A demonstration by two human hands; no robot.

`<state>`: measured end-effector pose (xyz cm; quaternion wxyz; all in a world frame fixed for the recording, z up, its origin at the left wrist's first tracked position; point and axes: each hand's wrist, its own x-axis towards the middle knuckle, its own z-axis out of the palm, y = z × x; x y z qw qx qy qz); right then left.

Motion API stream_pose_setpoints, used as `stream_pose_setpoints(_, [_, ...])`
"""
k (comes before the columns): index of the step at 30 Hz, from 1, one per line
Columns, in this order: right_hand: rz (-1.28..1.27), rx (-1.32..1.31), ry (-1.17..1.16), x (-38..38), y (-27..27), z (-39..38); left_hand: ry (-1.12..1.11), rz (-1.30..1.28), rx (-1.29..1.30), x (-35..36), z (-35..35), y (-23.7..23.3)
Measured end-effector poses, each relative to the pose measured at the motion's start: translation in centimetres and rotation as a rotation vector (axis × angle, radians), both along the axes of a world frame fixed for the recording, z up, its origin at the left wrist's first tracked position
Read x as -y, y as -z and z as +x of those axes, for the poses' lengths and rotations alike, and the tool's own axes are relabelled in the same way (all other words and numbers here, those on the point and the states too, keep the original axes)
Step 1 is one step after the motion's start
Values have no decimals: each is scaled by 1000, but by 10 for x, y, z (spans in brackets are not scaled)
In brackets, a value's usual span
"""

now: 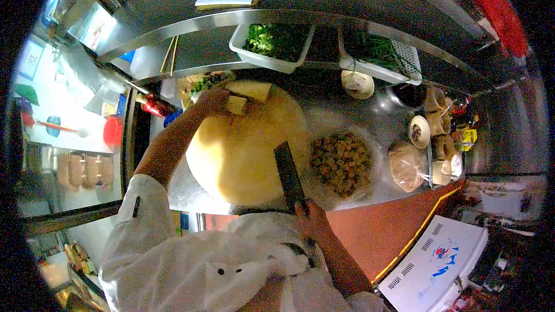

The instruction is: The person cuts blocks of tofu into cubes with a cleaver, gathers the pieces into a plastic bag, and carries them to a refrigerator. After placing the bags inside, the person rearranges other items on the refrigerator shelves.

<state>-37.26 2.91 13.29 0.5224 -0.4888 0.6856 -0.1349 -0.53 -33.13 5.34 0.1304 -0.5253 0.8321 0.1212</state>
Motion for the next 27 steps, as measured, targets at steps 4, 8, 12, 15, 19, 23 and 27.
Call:
stream_pose_setpoints(4, [202,143,92,5,47,-12,87,-131,-25,7,4,30])
stream_pose_setpoints(8, [-71,37,-19,19,46,-14,220,-3,140,-27,-25,-7])
stream_pose_setpoints(12, [-178,-7,2,6,115,-39,458,0,68,-112,-57,6])
stream_pose_setpoints(15, [-186,25,-85,11,114,-48,533,148,0,-167,-73,-4])
stream_pose_setpoints(19, [-513,-179,-308,9,136,-57,360,-48,-14,-199,-54,3])
stream_pose_setpoints(23, [-551,-297,-316,13,150,-69,19,-2,-264,-209,-18,13])
stream_pose_setpoints(27, [-67,-245,-200,36,110,-50,-101,30,-473,-222,-1,35])
